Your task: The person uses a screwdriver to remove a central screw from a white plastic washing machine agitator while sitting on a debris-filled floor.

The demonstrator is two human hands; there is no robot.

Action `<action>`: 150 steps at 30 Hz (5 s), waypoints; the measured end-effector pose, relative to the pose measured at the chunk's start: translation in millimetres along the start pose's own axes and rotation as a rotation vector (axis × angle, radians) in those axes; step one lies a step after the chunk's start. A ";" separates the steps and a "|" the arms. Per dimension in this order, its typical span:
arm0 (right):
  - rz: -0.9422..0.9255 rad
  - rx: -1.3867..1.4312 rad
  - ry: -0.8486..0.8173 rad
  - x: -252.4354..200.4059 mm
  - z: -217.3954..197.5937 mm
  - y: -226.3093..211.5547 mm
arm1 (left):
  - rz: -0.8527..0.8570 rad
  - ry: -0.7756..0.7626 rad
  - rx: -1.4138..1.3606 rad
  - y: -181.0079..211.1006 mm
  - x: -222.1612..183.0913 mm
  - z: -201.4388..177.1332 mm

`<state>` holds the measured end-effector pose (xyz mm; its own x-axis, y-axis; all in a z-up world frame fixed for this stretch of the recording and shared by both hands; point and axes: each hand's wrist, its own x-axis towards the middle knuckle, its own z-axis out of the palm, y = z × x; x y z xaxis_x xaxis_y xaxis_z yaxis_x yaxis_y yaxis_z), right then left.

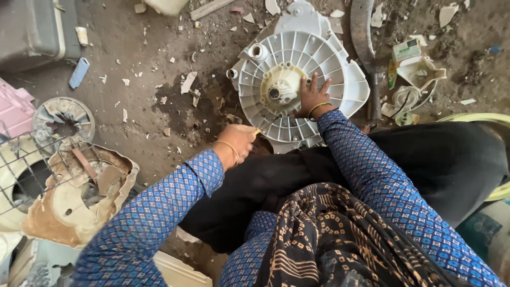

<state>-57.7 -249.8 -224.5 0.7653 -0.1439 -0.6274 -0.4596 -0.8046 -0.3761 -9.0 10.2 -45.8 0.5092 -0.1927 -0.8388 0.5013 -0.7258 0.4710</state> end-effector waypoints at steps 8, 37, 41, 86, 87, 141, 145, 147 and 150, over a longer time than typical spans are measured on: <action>-0.075 0.022 0.113 15.8 25.6 16.5 | 0.543 0.061 0.771 0.3 -20.9 3.9; -0.174 -0.015 0.132 34.0 26.7 36.9 | 0.896 0.208 1.441 8.7 -16.2 -16.8; -0.197 -0.030 0.140 24.8 31.8 36.8 | 0.795 0.302 1.791 6.7 -42.7 0.7; -0.210 0.006 0.159 21.6 25.7 37.9 | 0.166 -0.020 0.607 29.3 8.0 -7.9; -0.219 0.011 0.172 22.1 26.0 36.9 | 0.337 0.048 0.833 28.8 -1.4 -5.6; -1.118 0.721 -0.248 -41.8 -38.3 -113.3 | 1.336 0.272 0.142 9.8 -88.0 10.5; -0.817 0.813 0.379 -102.2 -25.1 -145.7 | 1.303 0.633 0.450 10.5 -84.0 1.3; -0.731 0.769 0.840 -136.0 -5.3 -169.2 | 1.325 0.752 0.487 10.0 -84.0 4.7; -0.747 0.635 1.219 -154.3 16.5 -189.6 | 1.314 0.878 0.479 5.5 -83.7 11.5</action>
<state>-96.1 -65.6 -67.7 0.6433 -0.4534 0.6170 0.3092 -0.5833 -0.7511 -57.0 14.7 23.8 0.6826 -0.5132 0.5202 -0.7284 -0.5351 0.4279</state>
